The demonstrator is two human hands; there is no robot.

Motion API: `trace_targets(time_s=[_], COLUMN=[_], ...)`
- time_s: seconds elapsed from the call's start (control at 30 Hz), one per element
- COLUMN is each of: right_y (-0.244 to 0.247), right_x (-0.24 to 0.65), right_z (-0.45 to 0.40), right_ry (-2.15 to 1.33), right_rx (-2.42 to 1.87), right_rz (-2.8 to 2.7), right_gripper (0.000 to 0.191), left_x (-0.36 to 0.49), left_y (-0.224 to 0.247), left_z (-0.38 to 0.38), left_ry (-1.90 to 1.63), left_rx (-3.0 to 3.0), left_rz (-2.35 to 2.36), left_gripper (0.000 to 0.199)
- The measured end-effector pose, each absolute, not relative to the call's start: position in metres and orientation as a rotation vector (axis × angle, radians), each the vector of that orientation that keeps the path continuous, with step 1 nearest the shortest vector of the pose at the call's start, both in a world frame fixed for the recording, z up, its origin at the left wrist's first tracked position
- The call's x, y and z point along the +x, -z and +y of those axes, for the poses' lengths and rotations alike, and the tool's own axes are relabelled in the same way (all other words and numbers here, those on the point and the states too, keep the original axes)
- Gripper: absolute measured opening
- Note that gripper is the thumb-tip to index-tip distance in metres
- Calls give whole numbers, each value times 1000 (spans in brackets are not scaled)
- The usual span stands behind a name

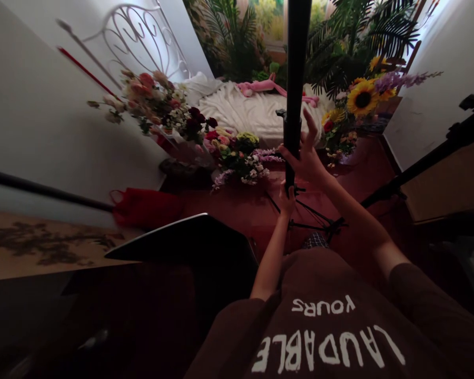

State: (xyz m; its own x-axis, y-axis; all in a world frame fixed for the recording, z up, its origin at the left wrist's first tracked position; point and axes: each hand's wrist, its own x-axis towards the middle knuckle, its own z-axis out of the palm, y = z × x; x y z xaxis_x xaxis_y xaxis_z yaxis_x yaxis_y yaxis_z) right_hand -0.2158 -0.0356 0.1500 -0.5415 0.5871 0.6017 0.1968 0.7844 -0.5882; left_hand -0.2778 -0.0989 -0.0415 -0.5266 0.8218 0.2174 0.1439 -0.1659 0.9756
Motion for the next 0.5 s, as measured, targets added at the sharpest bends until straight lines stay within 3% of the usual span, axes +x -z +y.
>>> trace_targets(time_s=[0.27,0.5], right_y=[-150,-101], right_x=[-237,-232], right_z=[-32,-39], right_ry=[-365,-500], right_rx=[-622,-683], right_rz=[-2109,-2084], right_gripper=[65,64], left_x=[-280,-282], left_y=[46,57], left_z=[-95,-91], left_ry=[-1836,-1818], left_rx=[1188,1237], left_rz=[1535,1498], left_gripper=[52,62])
